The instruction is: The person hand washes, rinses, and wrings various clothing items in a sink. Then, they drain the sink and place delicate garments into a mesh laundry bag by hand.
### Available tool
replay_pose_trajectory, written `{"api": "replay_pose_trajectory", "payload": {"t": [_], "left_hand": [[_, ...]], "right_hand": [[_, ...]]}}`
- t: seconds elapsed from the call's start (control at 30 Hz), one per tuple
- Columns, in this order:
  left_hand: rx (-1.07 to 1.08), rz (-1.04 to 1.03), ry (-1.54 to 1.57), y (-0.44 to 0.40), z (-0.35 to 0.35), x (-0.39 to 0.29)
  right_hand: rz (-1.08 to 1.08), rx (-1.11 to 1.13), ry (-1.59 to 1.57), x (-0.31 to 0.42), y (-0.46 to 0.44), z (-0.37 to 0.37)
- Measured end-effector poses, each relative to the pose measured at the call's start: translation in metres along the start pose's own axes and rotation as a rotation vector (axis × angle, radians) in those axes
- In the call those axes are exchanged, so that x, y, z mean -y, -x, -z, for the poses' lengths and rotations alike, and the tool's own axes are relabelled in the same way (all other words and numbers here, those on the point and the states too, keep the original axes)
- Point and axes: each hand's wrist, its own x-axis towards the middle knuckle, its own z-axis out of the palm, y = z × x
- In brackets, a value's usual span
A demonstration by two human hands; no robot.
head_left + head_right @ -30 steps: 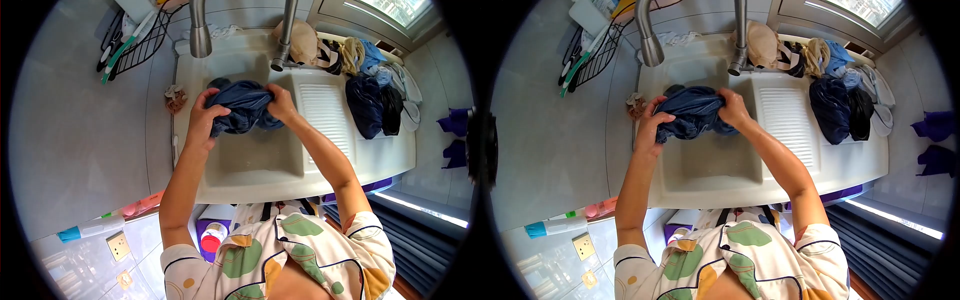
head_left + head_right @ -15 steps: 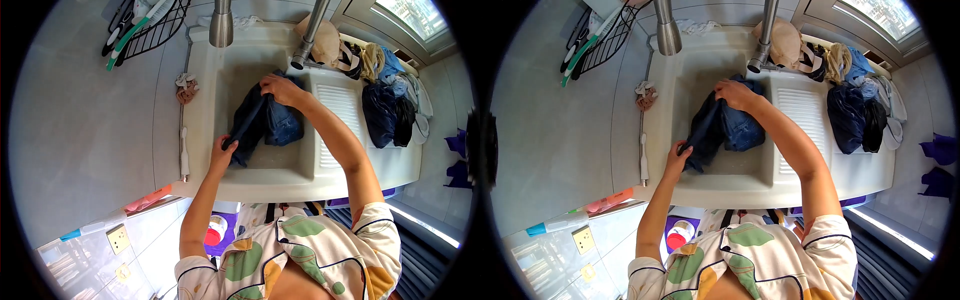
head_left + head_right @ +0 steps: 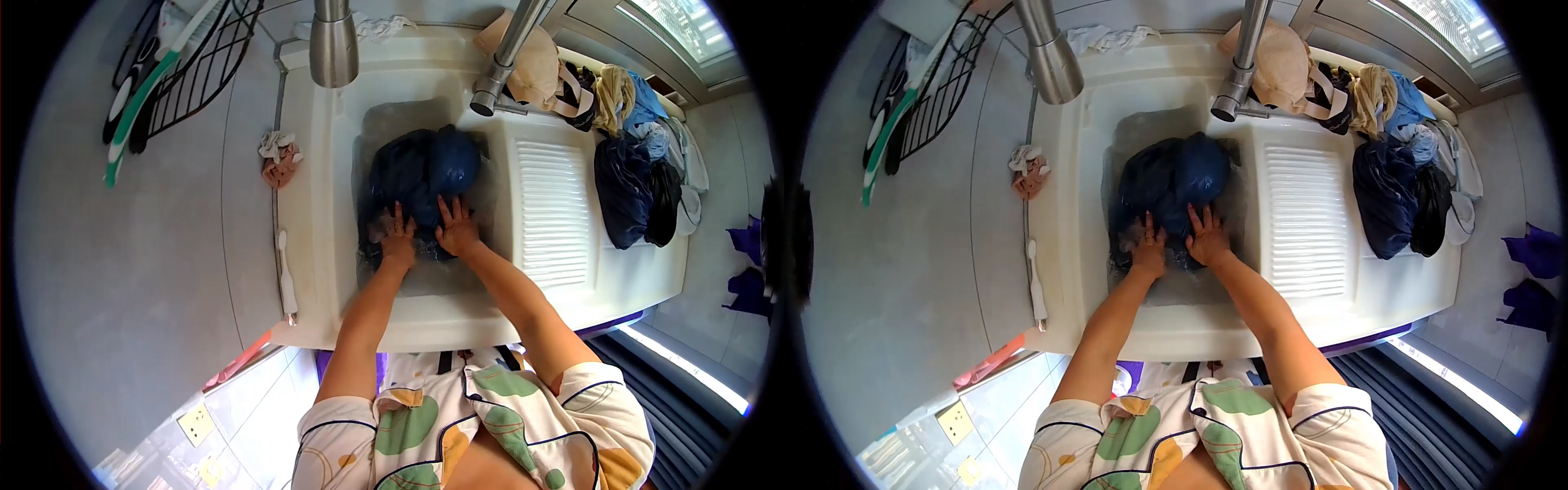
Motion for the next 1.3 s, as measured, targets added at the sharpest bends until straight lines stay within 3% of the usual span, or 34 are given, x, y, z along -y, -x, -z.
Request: {"api": "replay_pose_trajectory", "payload": {"t": [0.07, 0.13, 0.23, 0.3, 0.33, 0.4, 0.47, 0.53, 0.6, 0.67, 0.7, 0.73, 0.77, 0.8, 0.87, 0.93, 1.0, 1.1, 1.17, 1.27, 1.3], "left_hand": [[0.328, 0.037, 0.006, -0.004, 0.039, -0.004], [0.319, 0.016, 0.002, -0.016, 0.016, 0.002], [0.354, -0.043, 0.091, -0.017, -0.007, 0.010], [0.357, -0.081, 0.177, -0.013, 0.013, 0.011], [0.263, -0.112, 0.040, -0.007, 0.033, 0.008], [0.175, -0.146, -0.078, 0.002, 0.037, 0.003], [-0.041, -0.065, 0.380, -0.003, 0.022, 0.010], [-0.072, -0.041, 0.389, -0.001, 0.042, 0.000], [-0.112, 0.003, 0.398, 0.001, 0.077, -0.001], [-0.154, 0.043, 0.639, 0.005, 0.111, 0.002], [-0.163, 0.040, 0.640, 0.001, 0.119, 0.003], [-0.325, 0.042, 0.768, -0.003, 0.127, 0.003], [-0.484, 0.042, 0.898, -0.003, 0.131, 0.000], [-0.490, 0.034, 0.905, 0.001, 0.137, -0.008], [-0.857, -0.144, 1.068, 0.005, 0.151, -0.021], [-0.924, -0.143, 1.005, 0.013, 0.152, -0.021], [-1.021, -0.102, 0.933, 0.011, 0.143, -0.017], [-0.934, 0.006, 1.042, 0.003, 0.131, -0.008], [-1.018, -0.036, 1.020, -0.002, 0.135, -0.003], [-0.509, 0.247, 1.868, -0.002, 0.165, 0.017], [-0.445, 0.379, 2.031, 0.038, 0.222, 0.013]], "right_hand": [[0.019, 0.035, -0.021, -0.011, -0.009, -0.017], [0.049, 0.066, -0.037, -0.023, -0.024, -0.021], [0.056, 0.251, -0.313, -0.026, -0.019, -0.023], [-0.090, 0.141, 0.045, -0.006, -0.013, -0.024], [-0.093, 0.128, 0.052, -0.001, -0.010, -0.013], [-0.090, 0.475, 0.151, 0.025, 0.020, 0.053], [-0.050, 0.455, 0.216, 0.020, 0.039, 0.040], [0.004, 0.428, 0.283, 0.014, 0.041, 0.025], [-0.351, 0.202, -0.410, 0.011, 0.023, 0.023], [-0.386, -0.067, -0.641, 0.011, 0.008, 0.043], [-0.360, -0.086, -0.805, 0.014, -0.001, 0.065], [-0.333, -0.105, -0.963, 0.019, -0.004, 0.096], [-0.278, -0.169, -1.031, 0.047, 0.006, 0.155], [-0.202, -0.239, -1.102, 0.050, -0.004, 0.172], [-0.191, -0.285, -1.029, 0.074, -0.003, 0.227], [-0.065, -0.381, -1.040, 0.091, -0.002, 0.262], [-0.114, -0.410, -0.955, 0.113, 0.025, 0.319], [0.119, -0.522, -1.155, 0.109, 0.028, 0.357], [0.197, -0.532, -1.275, 0.122, 0.046, 0.386], [0.325, -0.652, -1.398, 0.119, 0.058, 0.399], [0.320, -0.650, -1.406, 0.108, 0.054, 0.396]]}}
